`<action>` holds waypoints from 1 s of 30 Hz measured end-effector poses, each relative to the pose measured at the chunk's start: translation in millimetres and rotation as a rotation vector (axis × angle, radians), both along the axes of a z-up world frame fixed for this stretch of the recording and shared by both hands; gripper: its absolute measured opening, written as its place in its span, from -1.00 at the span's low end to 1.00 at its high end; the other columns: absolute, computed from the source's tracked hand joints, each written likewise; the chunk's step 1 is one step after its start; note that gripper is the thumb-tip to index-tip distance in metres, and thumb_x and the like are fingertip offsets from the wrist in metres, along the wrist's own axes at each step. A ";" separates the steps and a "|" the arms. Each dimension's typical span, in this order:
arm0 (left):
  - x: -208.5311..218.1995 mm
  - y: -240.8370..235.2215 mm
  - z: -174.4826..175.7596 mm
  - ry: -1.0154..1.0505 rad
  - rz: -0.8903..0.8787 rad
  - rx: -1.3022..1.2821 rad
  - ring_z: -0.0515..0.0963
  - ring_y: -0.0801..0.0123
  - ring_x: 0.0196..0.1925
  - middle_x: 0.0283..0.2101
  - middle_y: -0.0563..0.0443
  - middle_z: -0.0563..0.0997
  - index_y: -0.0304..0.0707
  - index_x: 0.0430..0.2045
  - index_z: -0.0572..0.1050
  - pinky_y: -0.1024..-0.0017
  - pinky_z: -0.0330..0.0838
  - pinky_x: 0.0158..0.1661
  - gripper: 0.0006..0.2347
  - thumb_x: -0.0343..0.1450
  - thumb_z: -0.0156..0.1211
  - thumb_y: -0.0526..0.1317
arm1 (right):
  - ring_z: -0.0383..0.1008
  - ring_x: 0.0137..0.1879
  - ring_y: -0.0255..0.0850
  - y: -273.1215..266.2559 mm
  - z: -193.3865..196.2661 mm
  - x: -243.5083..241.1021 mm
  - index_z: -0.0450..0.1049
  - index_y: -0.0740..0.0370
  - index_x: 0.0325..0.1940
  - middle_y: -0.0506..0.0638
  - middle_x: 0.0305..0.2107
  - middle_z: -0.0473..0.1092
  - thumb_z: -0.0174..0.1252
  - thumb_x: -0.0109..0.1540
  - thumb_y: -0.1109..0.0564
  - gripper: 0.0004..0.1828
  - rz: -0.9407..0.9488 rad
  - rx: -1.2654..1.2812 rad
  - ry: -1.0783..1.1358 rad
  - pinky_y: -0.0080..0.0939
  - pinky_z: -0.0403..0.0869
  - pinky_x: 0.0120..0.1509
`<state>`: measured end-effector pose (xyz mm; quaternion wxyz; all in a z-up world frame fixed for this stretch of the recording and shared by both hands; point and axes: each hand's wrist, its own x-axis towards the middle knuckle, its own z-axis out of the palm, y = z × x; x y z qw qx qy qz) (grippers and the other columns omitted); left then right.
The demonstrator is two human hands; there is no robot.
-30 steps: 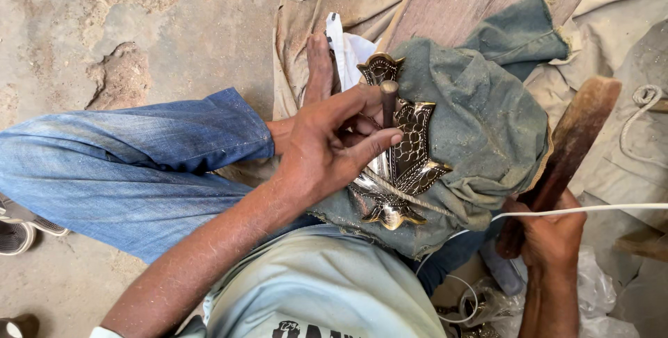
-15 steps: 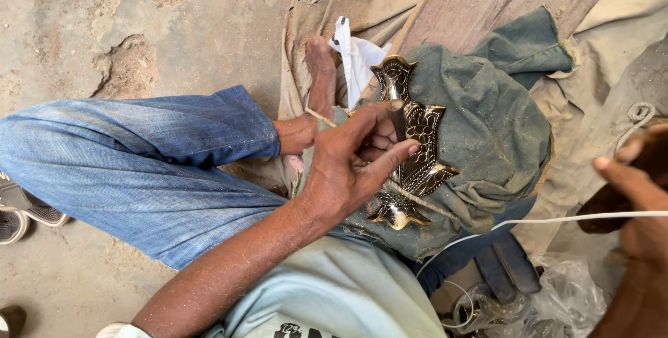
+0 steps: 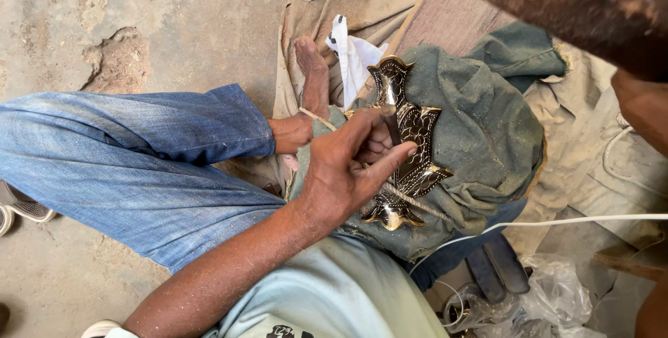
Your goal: The person sits on the floor and uses a chisel and wooden mallet to engrave a decorative pattern onto a silver-colored metal piece. The metal piece is held against a cloth pad on the lap while the person repeatedly strikes the chisel to create a textured design.
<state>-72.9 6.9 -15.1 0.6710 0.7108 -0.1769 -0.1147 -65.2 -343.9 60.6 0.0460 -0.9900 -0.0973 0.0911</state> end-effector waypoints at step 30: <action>65.4 -25.3 12.7 -0.368 -0.643 0.073 0.66 -0.11 -0.08 -0.09 -0.18 0.65 -0.28 0.10 0.47 0.12 0.53 -0.11 -0.62 0.39 0.31 -0.23 | 0.53 -0.10 -0.32 43.1 -10.9 -87.8 0.46 0.24 -0.07 -0.06 -0.29 0.47 0.23 0.17 0.31 -0.75 -0.533 0.712 -0.103 -0.29 0.52 0.05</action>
